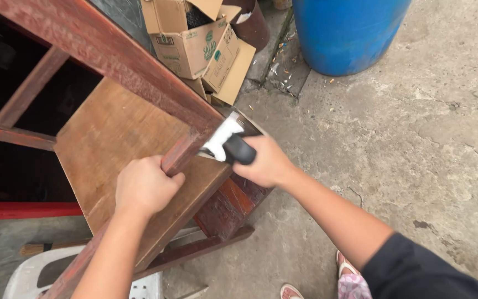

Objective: Sanding the wooden frame of a chair using a manual hand sanding block.

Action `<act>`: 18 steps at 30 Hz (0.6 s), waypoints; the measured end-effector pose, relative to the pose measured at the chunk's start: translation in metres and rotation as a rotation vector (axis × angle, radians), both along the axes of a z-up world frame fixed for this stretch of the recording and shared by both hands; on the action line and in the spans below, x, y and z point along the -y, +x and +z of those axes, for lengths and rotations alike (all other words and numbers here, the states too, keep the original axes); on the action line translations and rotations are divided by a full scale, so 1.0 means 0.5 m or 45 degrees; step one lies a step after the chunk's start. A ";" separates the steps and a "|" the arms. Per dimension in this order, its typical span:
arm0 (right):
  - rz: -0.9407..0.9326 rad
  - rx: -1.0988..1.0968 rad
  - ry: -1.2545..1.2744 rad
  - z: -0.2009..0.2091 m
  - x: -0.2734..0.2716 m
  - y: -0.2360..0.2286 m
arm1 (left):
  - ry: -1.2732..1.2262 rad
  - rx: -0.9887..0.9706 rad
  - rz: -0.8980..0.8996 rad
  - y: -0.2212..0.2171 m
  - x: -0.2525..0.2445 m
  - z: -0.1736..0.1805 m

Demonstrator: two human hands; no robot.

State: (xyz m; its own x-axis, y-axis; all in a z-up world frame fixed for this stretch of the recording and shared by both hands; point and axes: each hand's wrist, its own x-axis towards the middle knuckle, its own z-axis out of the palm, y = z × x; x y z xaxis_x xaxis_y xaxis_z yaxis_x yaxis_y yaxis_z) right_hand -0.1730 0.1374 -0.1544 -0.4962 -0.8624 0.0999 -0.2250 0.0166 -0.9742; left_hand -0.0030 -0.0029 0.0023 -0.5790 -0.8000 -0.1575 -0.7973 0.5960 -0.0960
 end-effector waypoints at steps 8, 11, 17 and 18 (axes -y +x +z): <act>0.041 0.086 -0.040 -0.232 0.023 0.009 | -0.035 0.022 -0.050 0.006 0.011 -0.005; 0.022 0.230 0.203 -0.133 0.018 0.009 | -0.008 0.025 -0.016 0.005 0.003 -0.008; 0.065 0.142 -0.333 0.065 0.033 0.021 | -0.004 -0.011 -0.023 0.015 -0.007 -0.016; 0.052 0.176 -0.338 0.037 0.041 0.021 | -0.012 0.009 -0.032 0.019 0.004 -0.019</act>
